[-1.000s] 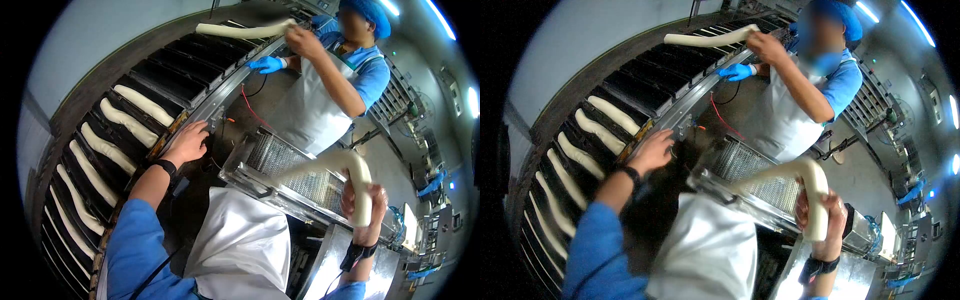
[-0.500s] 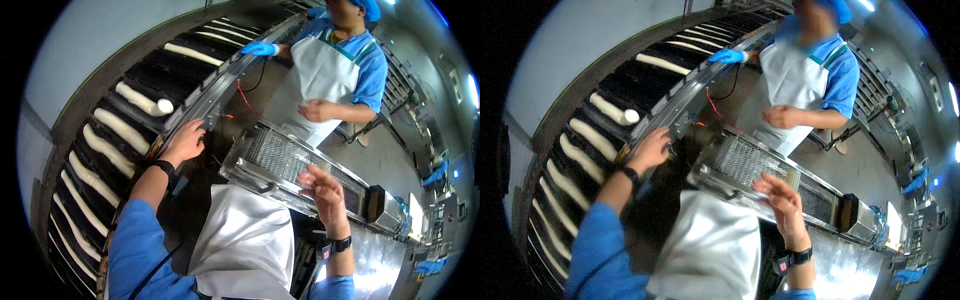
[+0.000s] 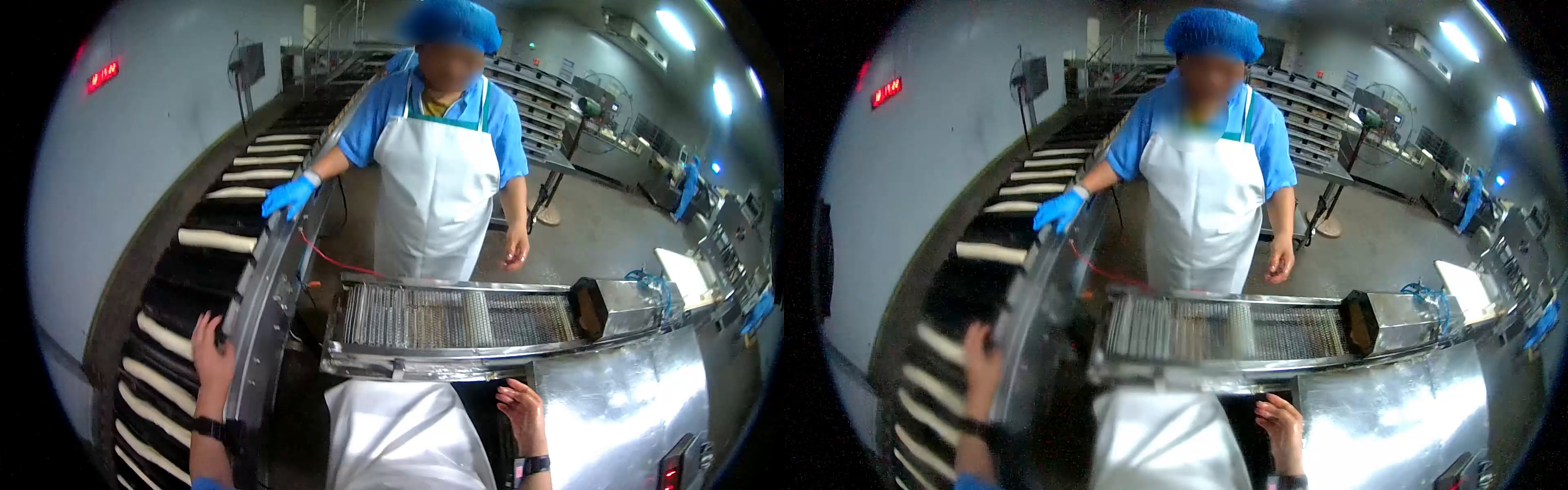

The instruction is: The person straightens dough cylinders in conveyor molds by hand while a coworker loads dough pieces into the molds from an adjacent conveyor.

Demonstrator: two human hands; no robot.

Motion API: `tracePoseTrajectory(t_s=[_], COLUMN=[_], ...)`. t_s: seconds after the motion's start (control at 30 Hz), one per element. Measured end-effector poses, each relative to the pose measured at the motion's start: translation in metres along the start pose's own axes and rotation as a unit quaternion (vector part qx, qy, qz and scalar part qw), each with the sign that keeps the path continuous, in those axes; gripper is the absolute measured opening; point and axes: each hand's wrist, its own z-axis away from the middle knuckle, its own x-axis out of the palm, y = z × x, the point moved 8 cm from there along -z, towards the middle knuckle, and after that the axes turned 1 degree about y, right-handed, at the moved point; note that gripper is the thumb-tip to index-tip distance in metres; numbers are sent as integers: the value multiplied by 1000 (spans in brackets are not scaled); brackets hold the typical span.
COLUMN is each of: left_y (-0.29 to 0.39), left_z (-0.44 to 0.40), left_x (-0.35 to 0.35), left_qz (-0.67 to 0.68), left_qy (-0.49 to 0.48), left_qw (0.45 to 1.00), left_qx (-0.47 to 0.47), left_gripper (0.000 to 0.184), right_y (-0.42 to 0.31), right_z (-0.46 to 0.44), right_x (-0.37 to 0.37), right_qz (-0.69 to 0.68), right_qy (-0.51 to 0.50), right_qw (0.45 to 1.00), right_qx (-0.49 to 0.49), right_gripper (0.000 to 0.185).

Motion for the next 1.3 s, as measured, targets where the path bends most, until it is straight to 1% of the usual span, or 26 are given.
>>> tracePoseTrajectory(t_s=[0.03,0.1,0.17,0.23,0.3,0.37,0.4,0.43,0.47,0.5,0.57,0.6,0.63,0.67,0.7,0.73,0.77,0.8,0.83,0.87,0.9,0.93,1.0,1.17,1.3], left_y=[-22,-92,-88,-103,-123,-139,-132,-116,-117,-130,-128,-137,-146,-156,-151,-145,-143,-121,-113,-118,-121,-121,-119,-114,-112], left_z=[2,22,27,29,31,30,33,28,29,33,39,42,42,42,40,42,43,38,37,36,36,33,32,27,17], left_x=[-8,-4,-17,-11,-11,-12,-17,-26,-30,-32,-37,-33,-28,-23,-26,-28,-29,-35,-36,-32,-29,-26,-24,-13,-7], left_qz=[-12,-34,-47,-102,-36,-34,-7,-11,-26,-33,-52,-31,-18,-6,-13,-21,-27,-34,-37,-56,-54,-29,-43,-29,-40], left_qy=[-1,-30,-73,-136,-129,-138,-134,-159,-154,-151,-127,-120,-116,-111,-99,-89,-103,-117,-123,-123,-126,-119,-110,-91,-106], left_qw=[998,982,966,948,943,928,915,919,918,917,916,919,920,921,930,937,932,928,928,931,929,937,939,938,935], left_qx=[-61,-182,-243,-269,-306,-345,-379,-362,-364,-369,-378,-375,-374,-373,-355,-338,-346,-353,-350,-338,-343,-327,-324,-333,-336], left_gripper=[48,58,70,80,94,104,109,108,110,112,116,115,115,115,114,113,112,110,109,106,106,105,103,105,106], right_y=[0,1,-8,-7,2,-11,-24,-37,-51,-49,-53,-38,-37,-34,-30,-29,-28,-30,-33,-30,-29,-27,-24,-23,-20], right_z=[-2,-9,-13,-26,-48,-59,-58,-57,-53,-54,-64,-79,-81,-84,-86,-88,-88,-85,-83,-85,-87,-90,-90,-93,-92], right_x=[-1,1,17,23,16,20,21,25,37,48,63,61,64,73,80,80,81,80,79,78,77,76,73,69,69], right_qz=[-3,-24,-19,-37,-27,24,143,258,406,405,513,527,525,583,641,645,650,643,635,636,640,650,663,656,651], right_qy=[16,22,32,-3,-30,49,104,153,177,179,230,217,218,219,216,210,203,209,217,212,209,209,203,221,224], right_qw=[1000,999,999,998,996,988,960,910,834,834,736,742,741,698,652,657,655,655,654,656,653,645,635,637,627], right_qx=[1,-9,-16,-41,-81,-142,-218,-288,-329,-330,-377,-353,-358,-352,-343,-330,-326,-337,-349,-347,-347,-343,-339,-340,-365], right_gripper=[37,36,38,41,41,43,43,43,48,48,55,59,59,60,60,61,61,63,64,65,65,65,65,63,62])
